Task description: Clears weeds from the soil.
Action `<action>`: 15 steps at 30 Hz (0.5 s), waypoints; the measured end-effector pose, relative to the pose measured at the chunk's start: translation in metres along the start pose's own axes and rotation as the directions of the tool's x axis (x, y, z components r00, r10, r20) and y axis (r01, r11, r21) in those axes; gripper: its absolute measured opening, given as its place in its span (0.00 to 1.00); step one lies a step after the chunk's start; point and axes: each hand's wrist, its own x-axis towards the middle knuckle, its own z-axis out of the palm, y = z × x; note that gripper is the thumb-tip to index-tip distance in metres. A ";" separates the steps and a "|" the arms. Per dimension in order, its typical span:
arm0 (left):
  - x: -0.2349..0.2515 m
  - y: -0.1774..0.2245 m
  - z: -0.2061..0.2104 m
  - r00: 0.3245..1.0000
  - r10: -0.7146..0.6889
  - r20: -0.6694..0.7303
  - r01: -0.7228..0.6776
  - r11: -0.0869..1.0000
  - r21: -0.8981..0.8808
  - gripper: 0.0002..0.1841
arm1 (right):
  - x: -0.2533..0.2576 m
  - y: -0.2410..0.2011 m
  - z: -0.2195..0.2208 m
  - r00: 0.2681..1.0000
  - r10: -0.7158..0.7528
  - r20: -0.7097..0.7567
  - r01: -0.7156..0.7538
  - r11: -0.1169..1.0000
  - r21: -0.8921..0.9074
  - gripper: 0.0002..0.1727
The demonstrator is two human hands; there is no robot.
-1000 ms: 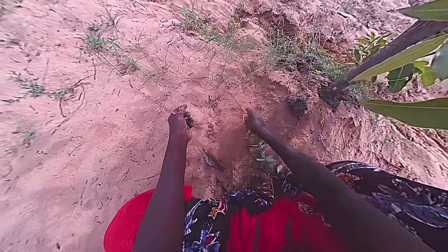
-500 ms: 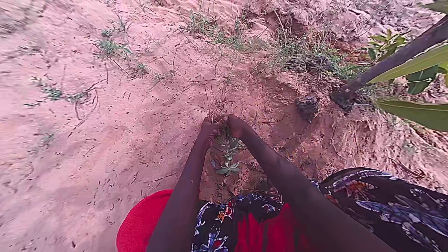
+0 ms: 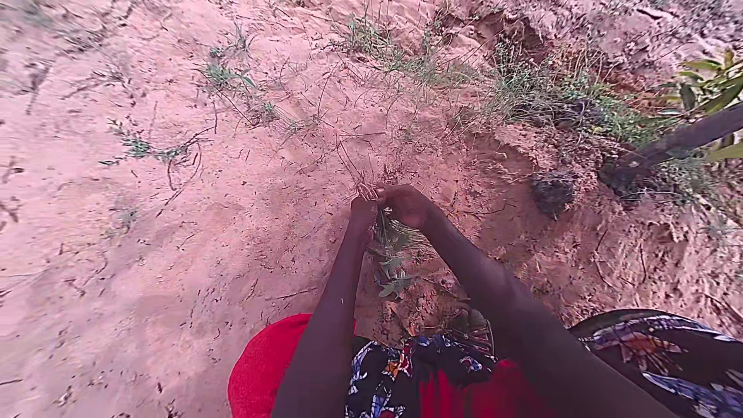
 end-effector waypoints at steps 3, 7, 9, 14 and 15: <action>0.014 0.006 -0.018 0.980 0.076 -0.186 -0.063 0.995 0.076 0.14 | 0.020 -0.010 -0.014 0.998 0.063 0.013 -0.059 0.982 -0.178 0.22; 0.005 0.045 -0.060 0.932 0.197 -0.304 -0.176 0.980 0.096 0.12 | 0.071 -0.014 -0.032 0.891 -0.277 -0.359 -0.048 0.731 -0.681 0.17; -0.004 0.061 -0.075 0.913 0.225 -0.341 -0.204 0.974 0.098 0.14 | 0.096 -0.017 -0.041 0.867 -0.399 -0.298 -0.057 0.515 -0.855 0.20; -0.018 0.072 -0.108 0.823 0.296 -0.485 -0.329 0.944 0.017 0.10 | 0.110 -0.061 0.000 0.852 -0.258 -0.455 -0.266 0.536 -0.802 0.25; -0.022 0.076 -0.113 0.804 0.298 -0.515 -0.352 0.936 -0.007 0.10 | 0.101 -0.074 0.018 0.838 -0.215 -0.502 -0.323 0.546 -0.773 0.26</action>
